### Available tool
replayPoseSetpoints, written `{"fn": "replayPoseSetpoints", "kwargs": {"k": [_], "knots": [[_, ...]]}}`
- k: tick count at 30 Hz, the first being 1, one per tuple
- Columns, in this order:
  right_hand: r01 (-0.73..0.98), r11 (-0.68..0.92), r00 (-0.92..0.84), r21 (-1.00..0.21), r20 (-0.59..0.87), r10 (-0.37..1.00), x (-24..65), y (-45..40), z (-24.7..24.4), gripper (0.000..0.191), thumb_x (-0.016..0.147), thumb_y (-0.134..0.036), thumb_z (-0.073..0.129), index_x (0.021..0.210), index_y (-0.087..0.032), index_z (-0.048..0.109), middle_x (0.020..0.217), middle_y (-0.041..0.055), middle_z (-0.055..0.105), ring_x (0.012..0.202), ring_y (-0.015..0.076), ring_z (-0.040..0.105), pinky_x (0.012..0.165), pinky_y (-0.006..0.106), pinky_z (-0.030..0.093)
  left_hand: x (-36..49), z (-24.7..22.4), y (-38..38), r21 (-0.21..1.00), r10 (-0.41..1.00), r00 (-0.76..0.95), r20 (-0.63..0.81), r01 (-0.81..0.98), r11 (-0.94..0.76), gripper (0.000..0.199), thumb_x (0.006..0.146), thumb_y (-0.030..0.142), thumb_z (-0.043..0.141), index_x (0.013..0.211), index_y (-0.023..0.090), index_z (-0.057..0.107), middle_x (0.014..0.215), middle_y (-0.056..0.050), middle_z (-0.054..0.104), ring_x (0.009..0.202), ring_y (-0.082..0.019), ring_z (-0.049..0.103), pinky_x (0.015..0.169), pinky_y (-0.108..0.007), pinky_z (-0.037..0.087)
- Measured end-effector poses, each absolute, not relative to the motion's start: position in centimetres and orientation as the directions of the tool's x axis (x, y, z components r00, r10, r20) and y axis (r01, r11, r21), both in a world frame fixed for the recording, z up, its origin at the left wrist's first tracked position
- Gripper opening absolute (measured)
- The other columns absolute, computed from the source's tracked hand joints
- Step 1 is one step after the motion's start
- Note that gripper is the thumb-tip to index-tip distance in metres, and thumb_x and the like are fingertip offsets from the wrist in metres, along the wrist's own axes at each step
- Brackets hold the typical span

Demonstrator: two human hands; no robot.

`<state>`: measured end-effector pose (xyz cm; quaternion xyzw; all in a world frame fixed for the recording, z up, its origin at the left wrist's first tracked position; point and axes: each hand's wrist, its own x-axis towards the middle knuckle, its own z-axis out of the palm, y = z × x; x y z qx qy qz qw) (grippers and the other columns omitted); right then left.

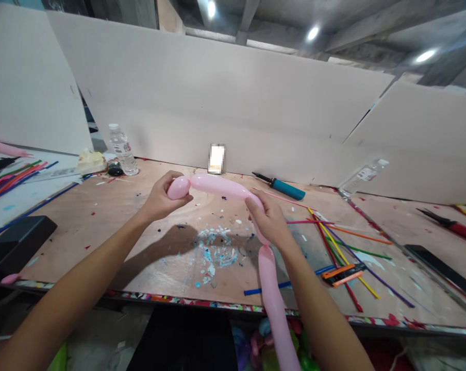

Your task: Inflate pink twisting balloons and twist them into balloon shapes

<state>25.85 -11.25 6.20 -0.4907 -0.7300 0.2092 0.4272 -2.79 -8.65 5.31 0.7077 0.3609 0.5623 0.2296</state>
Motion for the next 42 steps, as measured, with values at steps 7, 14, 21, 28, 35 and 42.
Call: {"fn": "replayPoseSetpoints", "kwargs": {"k": [7,14,21,28,35,42], "knots": [[0.636,0.437,-0.157,-0.636,0.448,0.880,25.0,-12.5,5.3,0.032,0.090,-0.045,0.050,0.108,-0.020,0.058,0.082,0.0035,0.063,0.070,0.0193,0.061,0.065,0.032,0.047,-1.9,5.2,-9.2,0.867,0.864,0.175,0.471,0.086,-0.490,0.032,0.069,0.035,0.074,0.089,0.016,0.058,0.071,0.001,0.057,0.059,-0.011,0.054,0.053,-0.024,0.043],[0.625,0.528,-0.308,-0.575,0.440,0.844,19.7,-14.2,3.5,0.031,0.091,-0.038,0.048,0.115,-0.021,0.056,0.107,0.0072,0.065,0.096,0.0239,0.059,0.084,0.038,0.043,-0.6,4.6,-9.7,0.815,0.929,0.271,0.252,-0.577,-0.052,0.039,0.072,0.040,0.068,0.101,0.016,0.060,0.093,-0.008,0.067,0.089,-0.024,0.065,0.080,-0.038,0.052],[0.226,0.161,-0.492,-0.961,0.030,0.870,16.4,-14.8,3.4,0.032,0.090,-0.051,0.048,0.104,-0.023,0.054,0.088,0.0016,0.061,0.070,0.0159,0.058,0.066,0.032,0.048,-1.8,4.9,-10.3,0.683,0.805,0.488,0.338,-0.715,0.148,0.070,0.064,0.041,0.067,0.129,0.025,0.047,0.119,-0.009,0.062,0.105,-0.033,0.061,0.097,-0.057,0.041],[-0.223,-0.587,-0.868,-0.778,-0.115,0.483,15.3,-15.3,-0.1,0.050,0.080,-0.061,0.055,0.108,-0.020,0.048,0.073,0.0000,0.060,0.055,0.0130,0.055,0.054,0.030,0.048,-1.6,6.0,-10.6,0.616,0.834,0.408,0.371,-0.780,0.108,0.061,0.066,0.041,0.061,0.122,0.019,0.052,0.095,-0.007,0.062,0.083,-0.020,0.060,0.077,-0.039,0.052],[-0.306,-0.678,-0.880,-0.669,-0.074,0.469,14.9,-15.6,-1.0,0.038,0.081,-0.054,0.056,0.095,-0.020,0.050,0.057,-0.0069,0.047,0.042,0.0072,0.039,0.040,0.019,0.031,-1.6,5.9,-10.5,0.785,0.885,0.305,0.352,-0.612,-0.101,0.058,0.066,0.058,0.053,0.109,0.020,0.055,0.098,-0.012,0.062,0.086,-0.025,0.061,0.075,-0.045,0.051],[-0.181,-0.364,-0.644,-0.914,-0.170,0.746,14.8,-15.7,0.5,0.051,0.084,-0.069,0.038,0.095,-0.021,0.051,0.056,-0.0042,0.049,0.040,0.0111,0.043,0.039,0.024,0.033,-1.3,7.3,-10.9,0.781,0.903,0.271,0.333,-0.616,-0.103,0.050,0.066,0.049,0.054,0.108,0.020,0.058,0.102,-0.010,0.062,0.084,-0.023,0.060,0.075,-0.044,0.053]]}}
